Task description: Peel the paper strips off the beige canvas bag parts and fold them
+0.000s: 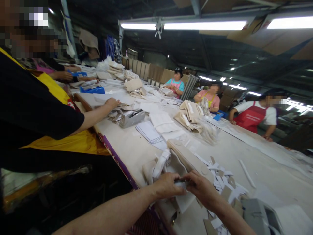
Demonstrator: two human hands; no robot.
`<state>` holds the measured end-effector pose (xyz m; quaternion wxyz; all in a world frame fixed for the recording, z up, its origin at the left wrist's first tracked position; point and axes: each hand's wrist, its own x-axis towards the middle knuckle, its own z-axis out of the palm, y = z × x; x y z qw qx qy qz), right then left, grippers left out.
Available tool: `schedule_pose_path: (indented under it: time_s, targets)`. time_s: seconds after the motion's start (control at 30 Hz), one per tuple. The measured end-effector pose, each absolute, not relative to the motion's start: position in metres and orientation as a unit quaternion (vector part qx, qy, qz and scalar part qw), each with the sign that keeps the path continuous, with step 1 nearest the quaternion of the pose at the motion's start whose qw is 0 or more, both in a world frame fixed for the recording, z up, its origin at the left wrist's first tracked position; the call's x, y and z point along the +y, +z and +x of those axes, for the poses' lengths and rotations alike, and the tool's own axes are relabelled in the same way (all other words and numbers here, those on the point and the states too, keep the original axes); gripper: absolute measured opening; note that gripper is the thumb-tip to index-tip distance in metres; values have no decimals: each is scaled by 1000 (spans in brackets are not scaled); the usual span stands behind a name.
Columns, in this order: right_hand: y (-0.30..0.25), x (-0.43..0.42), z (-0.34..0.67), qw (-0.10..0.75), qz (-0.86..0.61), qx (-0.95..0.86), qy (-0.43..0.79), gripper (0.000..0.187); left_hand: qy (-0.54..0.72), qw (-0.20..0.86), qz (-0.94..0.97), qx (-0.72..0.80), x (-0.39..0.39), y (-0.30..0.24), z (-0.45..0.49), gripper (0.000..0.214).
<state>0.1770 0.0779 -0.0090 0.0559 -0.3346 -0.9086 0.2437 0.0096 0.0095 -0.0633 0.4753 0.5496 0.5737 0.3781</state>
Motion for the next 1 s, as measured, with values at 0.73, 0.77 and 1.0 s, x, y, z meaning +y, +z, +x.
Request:
schedule_pose_path:
  time_s: [0.73,0.77,1.0]
  targets:
    - [-22,67,181,157,-233,-930,235,19,386,579,480,534,16,-64,9,36]
    - [-24,66,183,162,-217,-942,197,19,384,585,474,534,16,-64,9,38]
    - [-44,66,203,199,-105,-974,-36,26,369,609,485,507,21,-65,2,42]
